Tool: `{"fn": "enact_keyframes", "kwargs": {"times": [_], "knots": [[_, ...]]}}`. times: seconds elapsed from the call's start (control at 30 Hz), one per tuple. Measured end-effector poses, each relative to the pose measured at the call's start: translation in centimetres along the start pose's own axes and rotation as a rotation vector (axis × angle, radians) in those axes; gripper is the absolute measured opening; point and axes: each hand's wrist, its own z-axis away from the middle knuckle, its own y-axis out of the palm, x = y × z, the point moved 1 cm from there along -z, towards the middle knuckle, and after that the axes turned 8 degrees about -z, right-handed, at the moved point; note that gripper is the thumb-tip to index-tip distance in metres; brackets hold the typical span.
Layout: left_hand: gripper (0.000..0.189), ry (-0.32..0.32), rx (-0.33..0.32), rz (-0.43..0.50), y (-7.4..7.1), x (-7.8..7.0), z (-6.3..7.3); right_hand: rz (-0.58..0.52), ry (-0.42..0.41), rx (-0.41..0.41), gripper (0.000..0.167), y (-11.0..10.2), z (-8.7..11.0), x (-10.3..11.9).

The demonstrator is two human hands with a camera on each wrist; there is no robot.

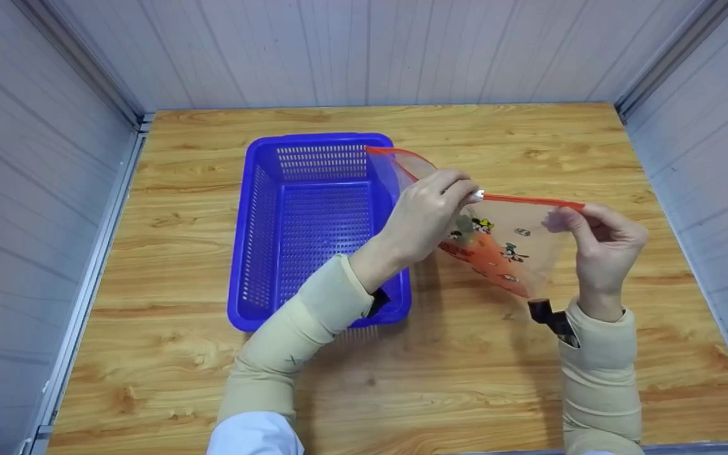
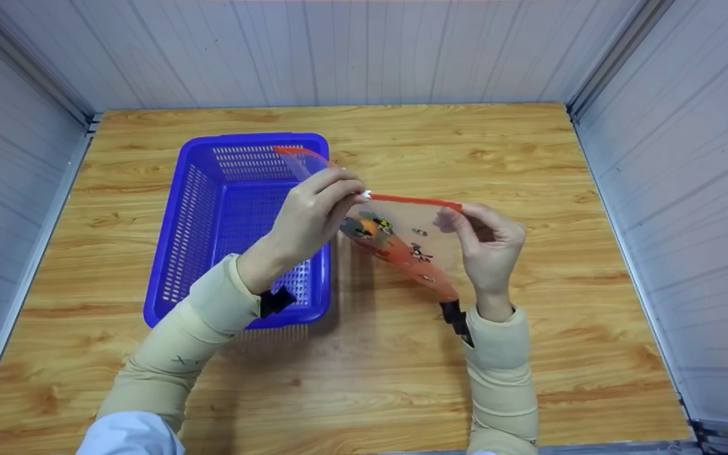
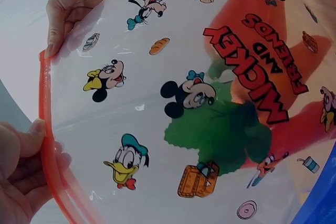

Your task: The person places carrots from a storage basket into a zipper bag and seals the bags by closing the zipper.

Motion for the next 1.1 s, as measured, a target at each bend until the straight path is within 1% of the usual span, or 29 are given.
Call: {"fn": "enact_keyframes", "kwargs": {"times": [0.13,0.3,0.37,0.5,0.73,1.1], "knots": [[0.022,-0.007,0.002,-0.024,0.0,0.3,0.1,-0.051,0.024,-0.018,0.014,-0.5,-0.2,-0.1],[0.023,-0.015,0.008,-0.034,-0.1,0.7,0.3,-0.095,0.039,-0.036,0.006,-0.7,-0.4,-0.2],[0.022,-0.021,0.007,-0.034,-0.2,0.9,0.5,-0.098,0.036,-0.039,0.005,-0.8,-0.4,-0.2],[0.021,-0.037,0.004,-0.036,-0.3,1.4,0.8,-0.066,0.024,-0.036,0.006,-1.1,-0.5,-0.1],[0.021,-0.048,0.006,-0.053,-0.5,2.1,1.2,-0.144,0.035,-0.063,0.006,-1.3,-0.6,-0.1],[0.02,-0.086,0.005,-0.027,-0.9,3.6,2.0,-0.165,0.034,-0.074,0.007,-2.1,-0.8,0.0]]}}
